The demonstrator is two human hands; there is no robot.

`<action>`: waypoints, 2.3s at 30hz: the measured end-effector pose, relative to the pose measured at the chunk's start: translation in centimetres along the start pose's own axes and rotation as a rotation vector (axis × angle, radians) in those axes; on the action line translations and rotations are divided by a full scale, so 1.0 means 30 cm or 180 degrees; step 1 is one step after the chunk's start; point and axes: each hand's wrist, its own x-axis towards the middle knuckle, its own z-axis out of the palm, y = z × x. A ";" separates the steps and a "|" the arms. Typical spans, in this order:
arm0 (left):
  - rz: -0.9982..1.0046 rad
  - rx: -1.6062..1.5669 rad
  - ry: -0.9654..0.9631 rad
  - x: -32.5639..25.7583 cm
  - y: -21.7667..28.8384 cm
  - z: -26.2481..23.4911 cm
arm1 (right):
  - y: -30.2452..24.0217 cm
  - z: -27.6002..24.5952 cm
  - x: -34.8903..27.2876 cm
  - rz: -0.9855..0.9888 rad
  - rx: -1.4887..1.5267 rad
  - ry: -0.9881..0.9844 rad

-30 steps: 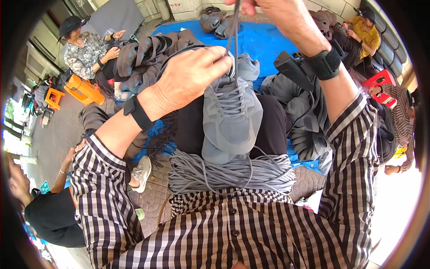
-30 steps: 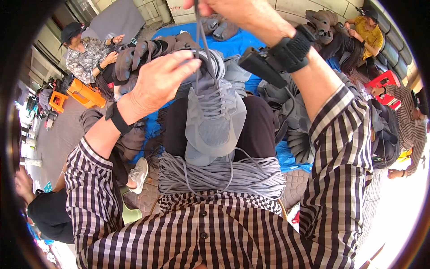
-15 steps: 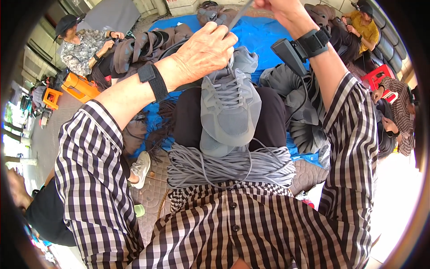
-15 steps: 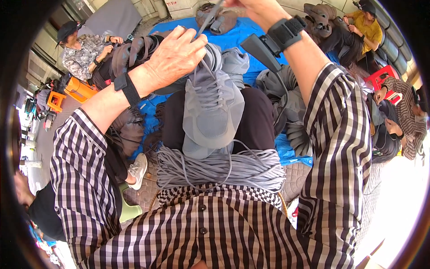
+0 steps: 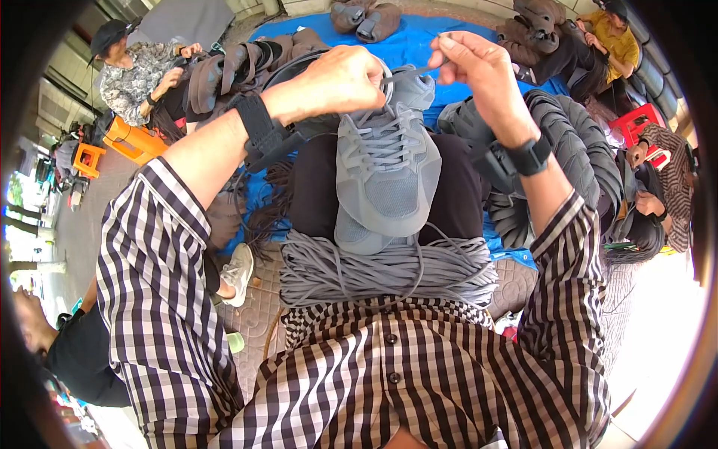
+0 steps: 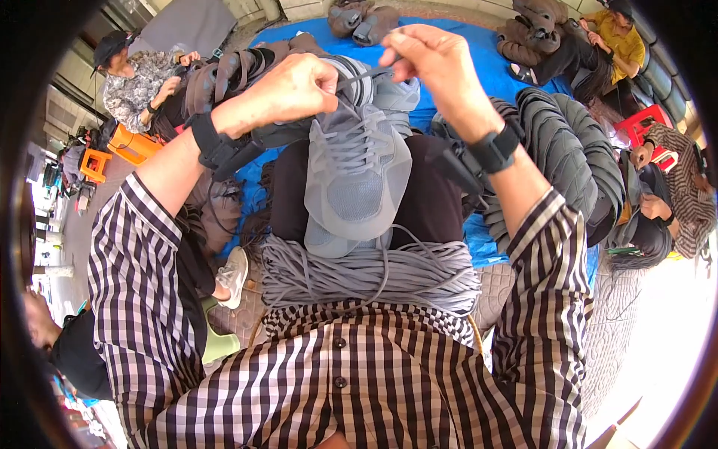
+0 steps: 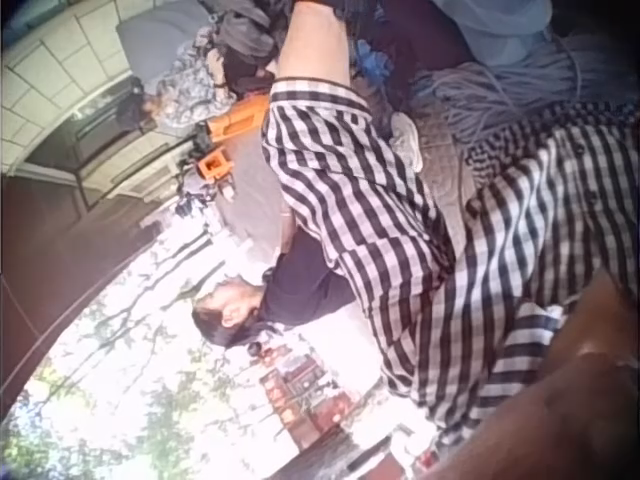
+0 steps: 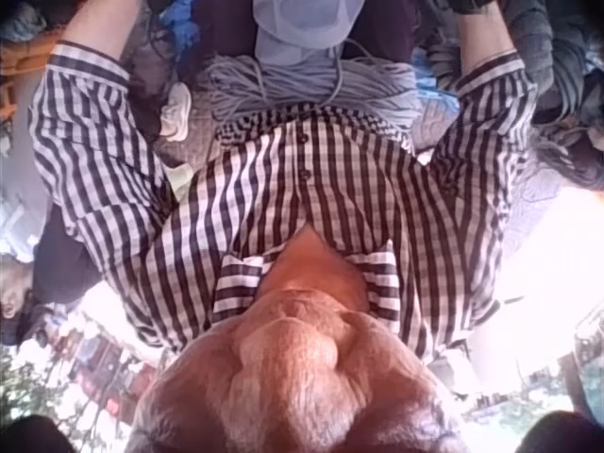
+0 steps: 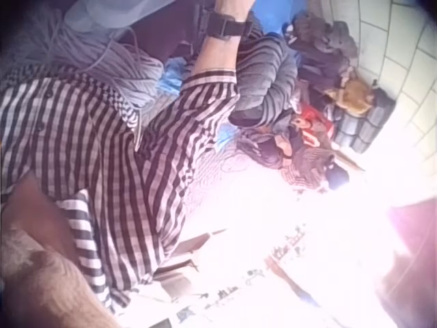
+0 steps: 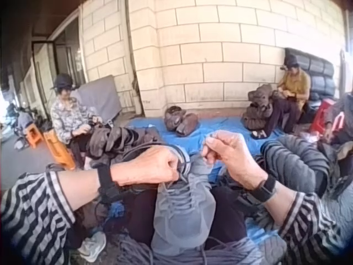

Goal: Threading and tightening laces through the eyelets of a gray athletic shoe.

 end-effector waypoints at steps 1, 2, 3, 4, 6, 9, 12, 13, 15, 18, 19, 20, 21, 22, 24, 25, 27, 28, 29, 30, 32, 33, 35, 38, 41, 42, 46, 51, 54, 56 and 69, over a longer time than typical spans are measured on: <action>-0.0022 0.0000 -0.0010 -0.007 -0.012 -0.001 | -0.031 0.046 -0.029 0.0011 0.0018 -0.0011; -0.0465 -0.1063 -0.0352 -0.022 -0.022 -0.010 | -0.071 0.091 -0.062 -0.0268 -0.0283 -0.0052; -0.0892 -0.2142 -0.0714 -0.024 -0.023 -0.011 | -0.087 0.123 -0.099 -0.0527 -0.0597 -0.0073; -0.0973 -0.2387 -0.0886 -0.030 -0.023 -0.004 | -0.092 0.152 -0.138 -0.0631 -0.0690 -0.0131; -0.0333 -0.2739 -0.0911 -0.078 -0.069 0.016 | -0.118 0.213 -0.212 -0.1020 -0.1098 -0.0372; 0.1409 -0.2834 -0.0867 -0.123 -0.109 0.051 | -0.050 0.266 -0.258 -0.2488 -0.2140 -0.0714; 0.1157 -0.3651 -0.0650 -0.143 -0.082 0.082 | -0.020 0.321 -0.275 -0.2489 -0.2724 -0.1215; 0.0196 -0.3873 -0.0856 -0.126 -0.081 0.080 | -0.005 0.334 -0.279 -0.2477 -0.2731 -0.1212; -0.0786 -0.4044 -0.1044 -0.117 -0.069 0.087 | 0.021 0.351 -0.285 -0.2460 -0.2912 -0.1382; -0.0879 -0.4184 -0.0730 -0.127 -0.052 0.100 | 0.022 0.342 -0.283 -0.2288 -0.2916 -0.1580; -0.0879 -0.4190 -0.0729 -0.126 -0.055 0.098 | 0.015 0.333 -0.277 -0.2141 -0.2898 -0.1713; -0.0794 -0.3964 -0.0683 -0.125 -0.067 0.093 | 0.001 0.325 -0.262 -0.2150 -0.2890 -0.1722; -0.0702 -0.3731 -0.0640 -0.118 -0.074 0.086 | -0.021 0.307 -0.240 -0.1988 -0.2332 -0.1595; -0.0659 -0.3658 -0.0635 -0.113 -0.086 0.074 | -0.027 0.287 -0.219 -0.1818 -0.1778 -0.1464; -0.0559 -0.3610 -0.0678 -0.098 -0.098 0.076 | -0.024 0.216 -0.169 -0.1351 -0.1245 -0.1039; -0.0482 -0.3559 -0.0714 -0.092 -0.110 0.080 | -0.036 0.188 -0.143 -0.0884 -0.1063 -0.0888; -0.0472 -0.3592 -0.0784 -0.085 -0.131 0.086 | 0.023 0.168 -0.088 -0.0522 -0.1336 -0.0401; -0.0435 -0.3592 -0.0729 -0.080 -0.134 0.088 | 0.068 0.164 -0.063 -0.0587 -0.1241 -0.0549; -0.0382 -0.3600 -0.0679 -0.066 -0.135 0.091 | 0.096 0.169 -0.062 -0.0585 -0.1258 -0.0535; -0.0334 -0.3628 -0.0690 -0.057 -0.138 0.094 | 0.126 0.176 -0.059 -0.0258 -0.0576 -0.0654; -0.0347 -0.3684 -0.0612 -0.056 -0.146 0.104 | 0.170 0.176 -0.045 0.0037 0.0145 -0.0848; -0.0374 -0.3738 -0.0524 -0.061 -0.152 0.111 | 0.187 0.177 -0.040 0.0046 0.0172 -0.0850; -0.0370 -0.3687 -0.0397 -0.067 -0.157 0.123 | 0.207 0.183 -0.036 0.0259 0.0101 -0.0893; -0.0397 -0.3562 -0.0029 -0.073 -0.146 0.130 | 0.211 0.178 -0.025 0.0312 0.0173 -0.0900; -0.0226 -0.3355 0.0431 -0.058 -0.130 0.177 | 0.208 0.167 -0.023 0.0474 0.0199 -0.0888; -0.0183 -0.3043 0.0503 -0.057 -0.136 0.181 | 0.208 0.167 -0.024 0.0541 0.0204 -0.0855; 0.0160 -0.2438 0.1450 -0.048 -0.102 0.244 | 0.198 0.177 -0.026 0.0520 0.0328 -0.0763; -0.0130 -0.2849 0.1129 -0.044 -0.099 0.239 | 0.209 0.156 -0.011 0.0663 0.0610 -0.0785; -0.0159 -0.3148 0.0986 -0.037 -0.115 0.237 | 0.242 0.155 0.009 0.0393 0.0328 -0.0895; -0.0059 -0.3472 0.0817 -0.030 -0.139 0.236 | 0.268 0.147 0.013 0.0177 0.0364 -0.1046; -0.0026 -0.4807 0.0050 -0.016 -0.179 0.251 | 0.258 0.145 -0.018 -0.0096 -0.0320 -0.0701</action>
